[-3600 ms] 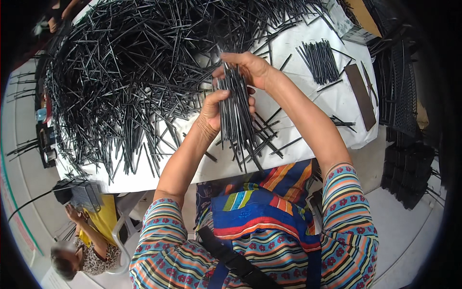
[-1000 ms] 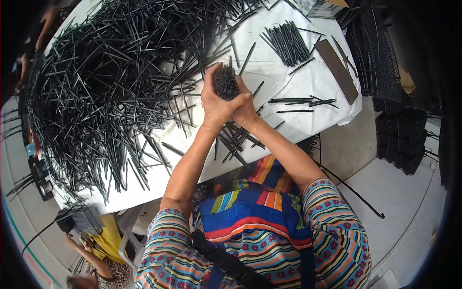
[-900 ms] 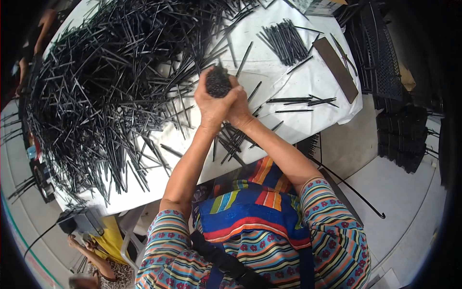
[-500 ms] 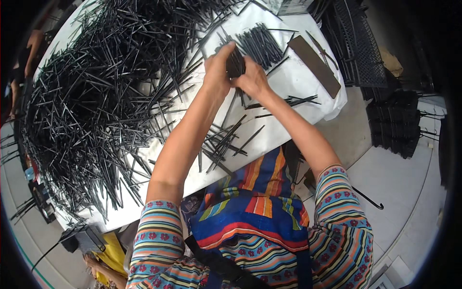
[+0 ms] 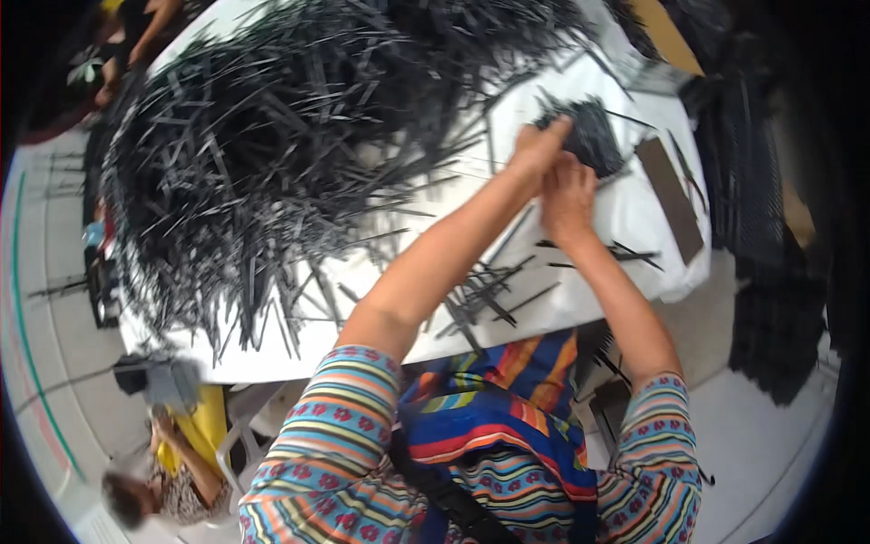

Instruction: The person inserts plastic strips into a perforated panel by hand, sets the panel aside, and gathers and aligns bundles of plastic strips from the table.

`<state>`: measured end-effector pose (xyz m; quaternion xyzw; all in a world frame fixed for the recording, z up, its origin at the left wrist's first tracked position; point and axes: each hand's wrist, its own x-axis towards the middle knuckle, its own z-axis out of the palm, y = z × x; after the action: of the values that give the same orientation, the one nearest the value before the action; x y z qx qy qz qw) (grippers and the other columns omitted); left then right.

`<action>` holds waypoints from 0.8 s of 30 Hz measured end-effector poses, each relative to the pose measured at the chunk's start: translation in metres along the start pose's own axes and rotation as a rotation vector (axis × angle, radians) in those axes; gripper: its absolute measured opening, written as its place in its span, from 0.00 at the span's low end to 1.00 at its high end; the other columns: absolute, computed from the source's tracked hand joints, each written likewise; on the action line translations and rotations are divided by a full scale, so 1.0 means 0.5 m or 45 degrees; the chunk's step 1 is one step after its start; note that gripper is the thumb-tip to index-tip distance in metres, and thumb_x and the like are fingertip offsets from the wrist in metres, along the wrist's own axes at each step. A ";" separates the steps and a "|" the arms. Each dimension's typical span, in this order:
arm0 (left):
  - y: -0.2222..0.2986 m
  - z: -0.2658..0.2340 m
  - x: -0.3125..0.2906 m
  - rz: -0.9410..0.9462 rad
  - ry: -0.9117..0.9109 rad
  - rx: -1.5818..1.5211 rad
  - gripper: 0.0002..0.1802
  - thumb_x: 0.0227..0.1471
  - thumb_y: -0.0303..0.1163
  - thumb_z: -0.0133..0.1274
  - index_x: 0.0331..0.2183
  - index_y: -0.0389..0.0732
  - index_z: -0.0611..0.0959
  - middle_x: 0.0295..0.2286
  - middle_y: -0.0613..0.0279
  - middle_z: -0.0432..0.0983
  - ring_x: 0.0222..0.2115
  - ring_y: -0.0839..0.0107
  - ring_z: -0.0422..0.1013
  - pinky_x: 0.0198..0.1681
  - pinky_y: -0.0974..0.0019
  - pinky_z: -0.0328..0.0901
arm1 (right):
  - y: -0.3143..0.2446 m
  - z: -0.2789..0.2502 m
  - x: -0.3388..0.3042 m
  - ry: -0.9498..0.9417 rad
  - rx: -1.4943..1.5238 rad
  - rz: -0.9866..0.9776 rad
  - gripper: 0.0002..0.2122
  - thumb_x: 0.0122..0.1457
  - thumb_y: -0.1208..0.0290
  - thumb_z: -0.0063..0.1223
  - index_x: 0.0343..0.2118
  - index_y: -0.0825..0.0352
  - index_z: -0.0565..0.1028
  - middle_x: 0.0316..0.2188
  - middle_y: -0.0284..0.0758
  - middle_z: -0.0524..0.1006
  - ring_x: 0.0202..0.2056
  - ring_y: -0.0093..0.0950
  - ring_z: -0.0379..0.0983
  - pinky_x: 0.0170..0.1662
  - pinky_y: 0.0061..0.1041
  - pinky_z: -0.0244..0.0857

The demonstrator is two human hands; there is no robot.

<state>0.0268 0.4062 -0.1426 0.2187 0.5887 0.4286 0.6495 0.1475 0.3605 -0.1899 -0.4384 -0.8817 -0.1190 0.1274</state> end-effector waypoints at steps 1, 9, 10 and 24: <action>-0.008 -0.024 -0.001 0.110 -0.024 0.003 0.42 0.47 0.52 0.59 0.45 0.18 0.72 0.34 0.44 0.78 0.33 0.58 0.75 0.36 0.57 0.69 | -0.003 -0.007 0.014 0.021 -0.069 -0.077 0.20 0.48 0.73 0.52 0.48 0.66 0.70 0.48 0.39 0.67 0.54 0.37 0.59 0.50 0.41 0.54; -0.066 -0.226 -0.200 0.949 0.394 0.605 0.36 0.41 0.40 0.62 0.48 0.29 0.70 0.50 0.41 0.65 0.52 0.48 0.62 0.57 0.56 0.58 | 0.026 -0.026 0.085 -0.017 -0.278 -0.016 0.13 0.46 0.74 0.56 0.36 0.58 0.71 0.40 0.32 0.68 0.44 0.33 0.65 0.44 0.38 0.57; -0.087 -0.273 -0.232 1.050 0.445 0.626 0.33 0.40 0.36 0.63 0.47 0.32 0.71 0.51 0.43 0.64 0.52 0.47 0.61 0.56 0.55 0.58 | 0.028 -0.034 0.077 0.022 -0.255 -0.019 0.14 0.46 0.74 0.58 0.37 0.59 0.72 0.41 0.33 0.69 0.45 0.33 0.65 0.46 0.39 0.57; -0.210 -0.767 -0.489 0.863 1.459 1.015 0.42 0.40 0.35 0.63 0.54 0.30 0.63 0.54 0.39 0.57 0.55 0.46 0.58 0.58 0.58 0.55 | -0.344 -0.057 0.208 -0.027 0.715 -0.167 0.16 0.50 0.62 0.61 0.40 0.64 0.76 0.38 0.37 0.75 0.43 0.40 0.70 0.44 0.41 0.63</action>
<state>-0.2921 0.0661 -0.1651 0.3482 0.8435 0.4058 -0.0505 -0.0476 0.3275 -0.1457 -0.3293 -0.9078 0.1265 0.2268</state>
